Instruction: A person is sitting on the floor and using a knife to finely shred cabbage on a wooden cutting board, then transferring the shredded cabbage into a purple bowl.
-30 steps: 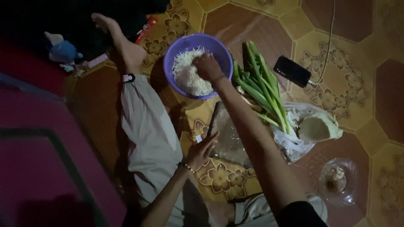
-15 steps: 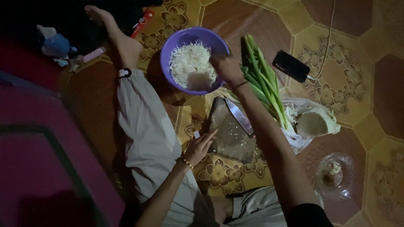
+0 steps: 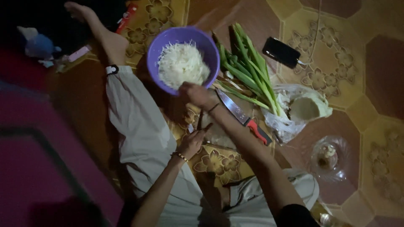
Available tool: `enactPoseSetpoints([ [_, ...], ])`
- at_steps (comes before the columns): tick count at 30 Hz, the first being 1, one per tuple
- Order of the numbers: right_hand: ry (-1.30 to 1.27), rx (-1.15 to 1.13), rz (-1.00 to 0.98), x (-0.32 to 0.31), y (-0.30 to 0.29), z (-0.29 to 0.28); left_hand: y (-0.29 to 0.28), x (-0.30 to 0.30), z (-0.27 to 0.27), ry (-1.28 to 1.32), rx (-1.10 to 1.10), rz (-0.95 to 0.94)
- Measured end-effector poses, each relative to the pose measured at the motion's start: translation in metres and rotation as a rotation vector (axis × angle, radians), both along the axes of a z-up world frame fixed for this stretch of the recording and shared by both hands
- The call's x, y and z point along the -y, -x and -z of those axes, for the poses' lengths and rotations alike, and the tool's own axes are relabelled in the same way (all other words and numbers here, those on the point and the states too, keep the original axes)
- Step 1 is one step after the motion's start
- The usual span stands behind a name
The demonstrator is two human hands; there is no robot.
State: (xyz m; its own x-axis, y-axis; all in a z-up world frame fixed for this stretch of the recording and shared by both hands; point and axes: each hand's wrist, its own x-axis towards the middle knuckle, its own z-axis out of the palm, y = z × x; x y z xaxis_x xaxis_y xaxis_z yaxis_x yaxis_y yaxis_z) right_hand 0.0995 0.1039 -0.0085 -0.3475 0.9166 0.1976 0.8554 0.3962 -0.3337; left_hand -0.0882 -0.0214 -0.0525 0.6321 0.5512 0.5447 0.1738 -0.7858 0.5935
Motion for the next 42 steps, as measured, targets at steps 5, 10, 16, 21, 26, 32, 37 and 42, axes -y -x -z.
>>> enactPoseSetpoints([
  [5, -0.028, -0.188, 0.238, 0.038, 0.044, -0.066, 0.016, 0.007, 0.062, 0.032, -0.039, -0.108],
  [10, -0.144, -0.240, 0.538, 0.030, 0.020, -0.086, 0.034, 0.000, -0.040, 0.014, -0.134, -0.186],
  [16, -0.240, -0.723, 0.536, 0.041, 0.010, -0.132, -0.012, -0.030, -0.062, 0.339, 0.329, -0.282],
  [21, -0.049, -1.610, 0.754, 0.047, 0.022, -0.130, -0.051, -0.082, -0.104, 0.496, 0.410, -0.150],
  [26, 0.041, -1.723, 0.432, 0.056, 0.037, -0.200, -0.075, -0.161, -0.112, 1.172, 0.277, -0.248],
  [32, -0.249, -0.101, 0.460, 0.032, 0.026, -0.059, -0.043, -0.200, -0.160, 1.432, 1.004, -0.063],
  [37, 0.411, -1.394, 0.731, 0.079, 0.045, -0.154, -0.012, -0.195, -0.048, 0.558, 0.395, -0.672],
  [42, -0.235, -1.378, 0.192, 0.108, 0.061, -0.230, -0.049, -0.142, -0.052, 0.559, 0.259, -0.110],
])
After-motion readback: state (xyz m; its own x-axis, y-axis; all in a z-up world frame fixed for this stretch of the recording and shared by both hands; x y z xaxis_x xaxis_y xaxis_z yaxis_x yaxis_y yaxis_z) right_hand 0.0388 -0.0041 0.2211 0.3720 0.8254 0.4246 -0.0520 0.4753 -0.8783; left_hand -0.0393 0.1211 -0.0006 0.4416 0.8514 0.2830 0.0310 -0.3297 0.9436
